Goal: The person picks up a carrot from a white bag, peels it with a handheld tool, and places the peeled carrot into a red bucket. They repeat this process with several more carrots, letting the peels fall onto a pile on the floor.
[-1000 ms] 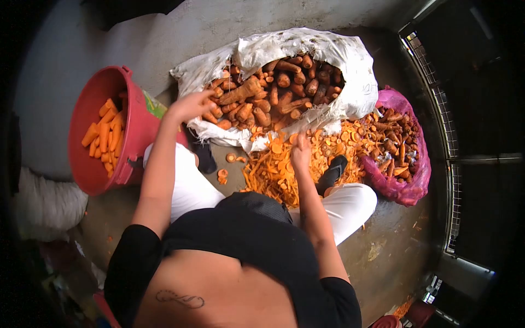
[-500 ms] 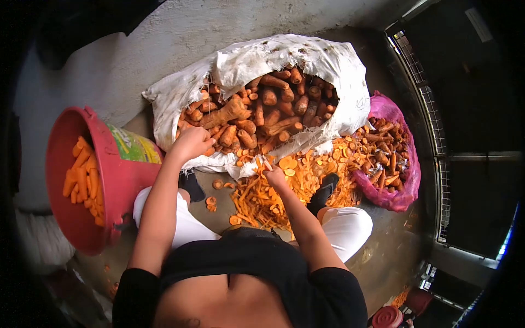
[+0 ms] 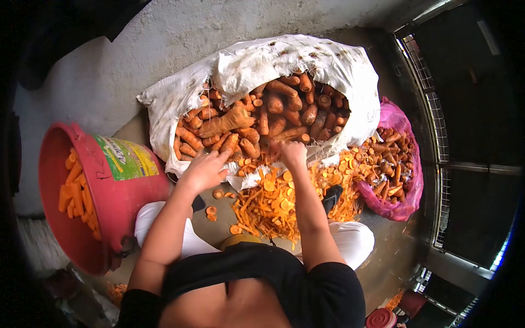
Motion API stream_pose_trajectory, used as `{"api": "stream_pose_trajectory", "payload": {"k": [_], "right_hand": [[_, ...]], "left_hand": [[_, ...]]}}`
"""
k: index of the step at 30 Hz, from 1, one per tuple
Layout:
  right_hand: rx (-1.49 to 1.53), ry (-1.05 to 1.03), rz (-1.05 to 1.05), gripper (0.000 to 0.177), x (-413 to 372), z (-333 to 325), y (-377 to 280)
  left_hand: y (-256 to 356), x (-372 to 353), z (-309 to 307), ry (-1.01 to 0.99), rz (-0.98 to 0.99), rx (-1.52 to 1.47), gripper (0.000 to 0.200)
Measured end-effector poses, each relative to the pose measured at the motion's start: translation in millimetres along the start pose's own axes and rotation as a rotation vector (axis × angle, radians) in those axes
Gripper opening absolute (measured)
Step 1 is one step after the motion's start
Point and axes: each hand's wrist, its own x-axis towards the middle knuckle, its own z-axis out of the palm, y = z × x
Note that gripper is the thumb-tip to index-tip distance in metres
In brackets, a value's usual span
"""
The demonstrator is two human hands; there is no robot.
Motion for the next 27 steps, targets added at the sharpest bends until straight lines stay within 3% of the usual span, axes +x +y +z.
{"api": "stream_pose_trajectory", "payload": {"k": [2,3,4,5,7,12,19,21,24,25,27], "right_hand": [[0.914,0.391,0.409,0.031,30.4,-6.0,-4.8],[0.785,0.524,0.368,0.032,45.0,-31.6,0.0],[0.669,0.444,0.432,0.032,62.1,-51.9,6.9],[0.560,0.591,0.364,0.034,85.2,-50.6,17.3],[0.492,0.525,0.420,0.033,111.8,-79.9,20.7],[0.331,0.315,0.340,0.024,160.7,-62.5,35.0],[0.389,0.296,0.322,0.026,161.4,-72.3,41.6],[0.579,0.334,0.369,0.041,140.0,-111.2,42.9],[0.996,0.369,0.170,0.027,119.9,-118.9,84.2],[1.144,0.325,0.014,0.024,123.4,-98.2,110.7],[1.267,0.065,0.075,0.025,43.2,-200.3,84.0]], "left_hand": [[6.9,0.8,-3.2,0.043,0.013,-0.034,0.056],[6.5,2.8,0.0,0.062,0.018,-0.025,0.056],[6.4,4.5,4.0,0.077,0.025,-0.017,0.056],[6.2,6.2,7.0,0.094,0.037,-0.003,0.055],[7.4,6.9,10.1,0.073,0.050,0.017,0.055],[14.8,7.9,1.5,0.033,0.069,-0.019,0.052],[16.0,9.8,0.2,0.059,0.049,0.049,0.053],[17.4,10.6,-5.2,0.117,0.010,0.066,0.053],[19.3,17.0,-12.2,0.285,-0.096,0.043,0.048],[16.7,20.4,-13.1,0.322,-0.115,-0.074,0.048],[11.9,26.3,-22.3,0.389,-0.156,-0.305,0.050]]}}
